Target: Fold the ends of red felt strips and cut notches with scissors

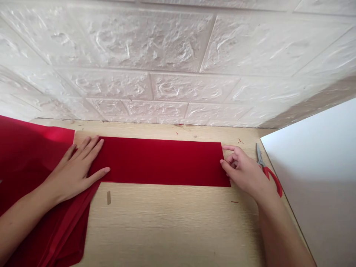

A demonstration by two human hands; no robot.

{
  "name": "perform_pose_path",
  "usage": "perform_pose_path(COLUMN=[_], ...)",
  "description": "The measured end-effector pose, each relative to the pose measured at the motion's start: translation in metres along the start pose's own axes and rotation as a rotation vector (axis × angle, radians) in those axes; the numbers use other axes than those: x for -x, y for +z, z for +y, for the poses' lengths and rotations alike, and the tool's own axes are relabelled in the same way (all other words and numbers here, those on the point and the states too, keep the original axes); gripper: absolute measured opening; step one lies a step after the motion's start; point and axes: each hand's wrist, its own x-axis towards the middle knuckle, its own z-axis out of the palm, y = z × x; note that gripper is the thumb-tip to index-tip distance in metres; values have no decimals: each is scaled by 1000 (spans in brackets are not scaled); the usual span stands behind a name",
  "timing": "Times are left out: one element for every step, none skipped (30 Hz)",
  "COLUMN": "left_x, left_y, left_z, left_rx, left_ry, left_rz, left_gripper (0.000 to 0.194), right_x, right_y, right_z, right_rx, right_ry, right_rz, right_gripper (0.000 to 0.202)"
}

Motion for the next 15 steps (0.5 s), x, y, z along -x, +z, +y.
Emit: perform_pose_path(left_x=[-1, -1, -2, -3, -3, -3, -3, -3, -3, -3, -2, -2, -1, 0, 0], left_y=[-2, -4, -6, -8, -9, -11, -11, -11, -11, -9, -8, -6, -4, -2, -1], left_z=[1, 2, 3, 4, 4, 4, 4, 3, 2, 1, 0, -1, -2, -3, -4], left_rx=[3, 7, 12, 17, 22, 27, 32, 36, 40, 45, 50, 59, 70, 82, 94], left_ry=[-5, -16, -29, -41, -51, -55, -56, -52, -43, -34, -25, -17, -10, -1, 9], left_rz=[-6, -16, -31, -47, -62, -71, -74, -73, -69, -60, -48, -34, -21, -11, -2], left_gripper=[82, 84, 85, 86, 88, 89, 89, 89, 88, 87, 86, 86, 86, 85, 84], right_x=[0, 0, 2, 3, 6, 10, 15, 21, 27, 33, 37, 41, 42, 42, 40], right_y=[0, -1, -2, -3, -4, -3, 0, 5, 14, 27, 43, 63, 85, 108, 131], right_z=[1, 0, -2, -6, -13, -24, -40, -59, -81, -106, -132, -159, -183, -205, -224], right_rx=[-11, -12, -4, 12, 28, 41, 52, 37, 34, 58, 101, 151, 180, 189, 196], right_ry=[3, 3, -1, -7, -21, -47, -84, -145, -226, -327, -441, -558, -695, -805, -846], right_rz=[-3, 3, 27, 72, 130, 195, 249, 263, 231, 153, 106, 25, -39, -56, -38], right_gripper=[43, 43, 44, 44, 45, 45, 46, 49, 50, 50, 51, 54, 58, 62, 64])
